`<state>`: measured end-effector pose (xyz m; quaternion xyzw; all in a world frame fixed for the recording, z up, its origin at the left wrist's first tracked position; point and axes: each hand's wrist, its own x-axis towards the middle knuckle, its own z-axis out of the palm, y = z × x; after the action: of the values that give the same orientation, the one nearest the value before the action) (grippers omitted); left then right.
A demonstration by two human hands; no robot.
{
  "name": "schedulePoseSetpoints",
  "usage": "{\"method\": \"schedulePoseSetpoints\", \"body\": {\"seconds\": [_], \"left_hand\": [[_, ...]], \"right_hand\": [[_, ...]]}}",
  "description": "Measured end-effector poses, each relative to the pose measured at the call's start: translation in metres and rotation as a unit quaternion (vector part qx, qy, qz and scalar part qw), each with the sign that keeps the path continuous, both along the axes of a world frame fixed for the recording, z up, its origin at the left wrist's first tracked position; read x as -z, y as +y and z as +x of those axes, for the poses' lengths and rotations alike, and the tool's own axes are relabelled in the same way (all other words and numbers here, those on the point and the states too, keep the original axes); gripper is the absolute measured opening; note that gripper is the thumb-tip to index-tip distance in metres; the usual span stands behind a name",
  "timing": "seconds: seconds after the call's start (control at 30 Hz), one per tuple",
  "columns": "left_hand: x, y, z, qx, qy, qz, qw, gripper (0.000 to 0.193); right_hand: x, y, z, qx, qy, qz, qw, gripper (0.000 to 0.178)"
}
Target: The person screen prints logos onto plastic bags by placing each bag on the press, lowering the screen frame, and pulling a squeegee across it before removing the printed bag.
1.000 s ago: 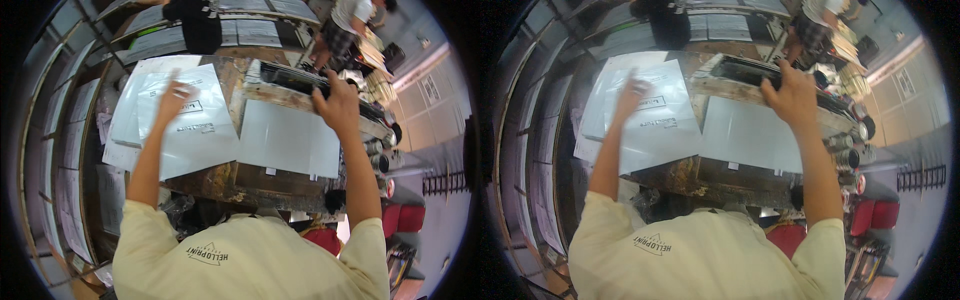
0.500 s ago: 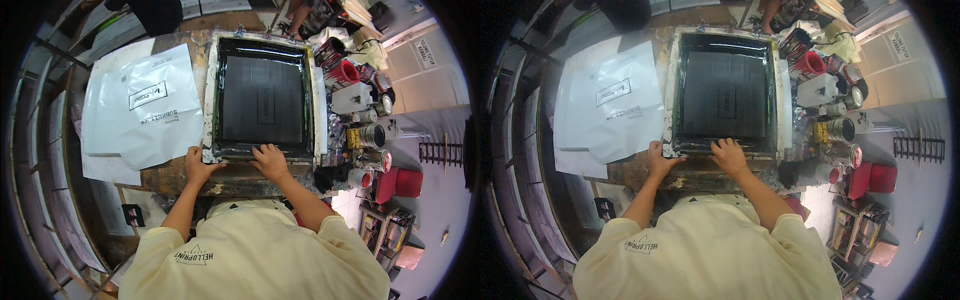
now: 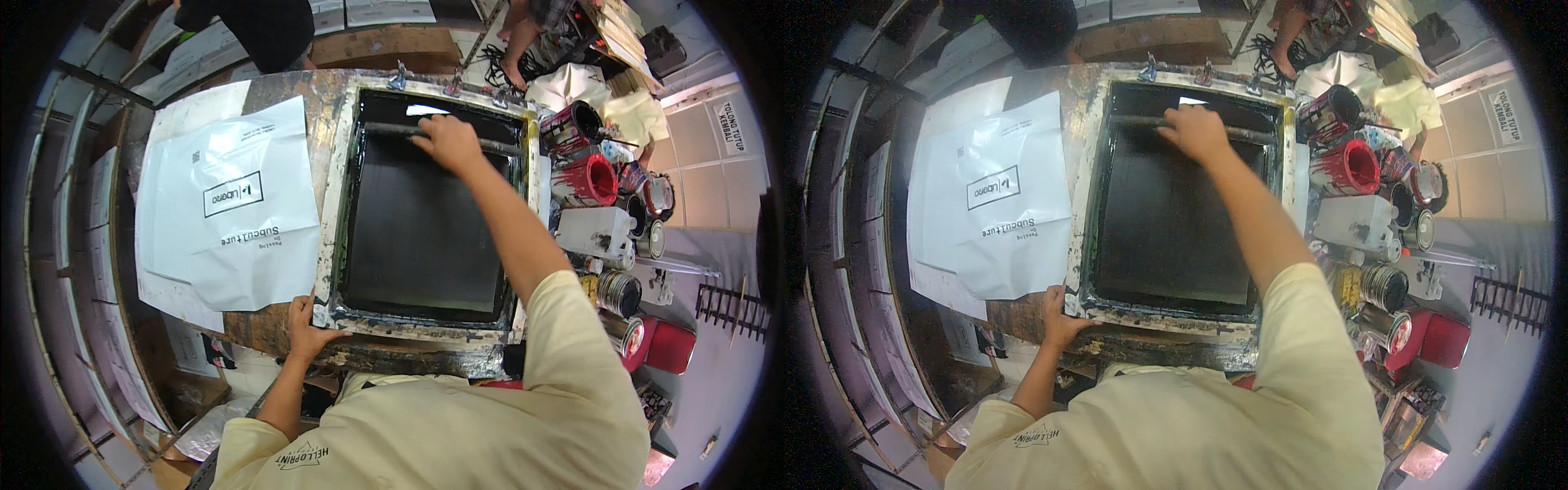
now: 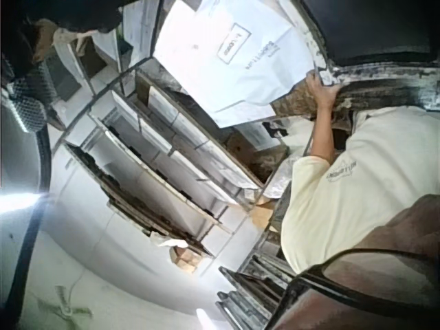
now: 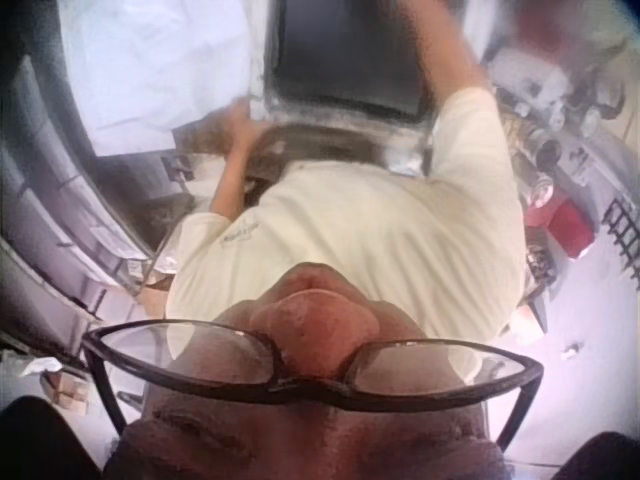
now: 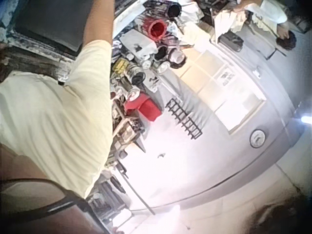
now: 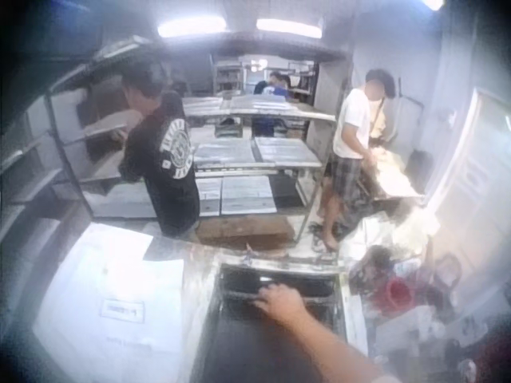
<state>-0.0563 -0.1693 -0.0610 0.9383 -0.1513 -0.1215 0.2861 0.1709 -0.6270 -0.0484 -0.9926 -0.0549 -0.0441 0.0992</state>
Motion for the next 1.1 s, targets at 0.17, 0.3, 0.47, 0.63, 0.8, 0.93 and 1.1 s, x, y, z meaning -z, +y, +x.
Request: {"method": "schedulePoseSetpoints", "body": {"seconds": [0.17, 0.3, 0.47, 0.63, 0.8, 0.93, 1.1], "left_hand": [[-0.019, -0.001, -0.005, -0.081, 0.137, -0.168, 0.973, 0.116], [-0.016, 0.004, -0.006, -0.084, 0.153, -0.182, 0.968, 0.117], [-0.020, 0.005, -0.005, -0.064, 0.097, -0.147, 0.982, 0.117], [-0.057, -0.004, 0.003, -0.051, 0.063, -0.214, 0.973, 0.109], [-0.127, -0.039, 0.023, -0.073, 0.088, -0.449, 0.886, 0.086], [-0.147, -0.063, 0.048, -0.037, -0.037, -0.436, 0.898, 0.086], [-0.039, -0.059, -0.013, 0.104, -0.151, 0.031, 0.983, 0.110]], "right_hand": [[-0.013, -0.009, 0.013, -0.014, -0.002, -0.018, 1.000, 0.040], [-0.004, 0.025, -0.048, 0.020, -0.040, -0.011, 0.999, 0.037], [-0.034, 0.100, -0.184, 0.021, -0.012, 0.025, 0.999, 0.038], [-0.121, 0.157, -0.285, 0.023, 0.073, 0.038, 0.996, 0.041], [-0.207, 0.164, -0.287, 0.042, -0.108, -0.047, 0.992, 0.039], [-0.256, 0.152, -0.237, 0.077, -0.252, -0.079, 0.962, 0.035], [-0.289, 0.138, -0.209, 0.075, -0.283, -0.074, 0.953, 0.033]]}}
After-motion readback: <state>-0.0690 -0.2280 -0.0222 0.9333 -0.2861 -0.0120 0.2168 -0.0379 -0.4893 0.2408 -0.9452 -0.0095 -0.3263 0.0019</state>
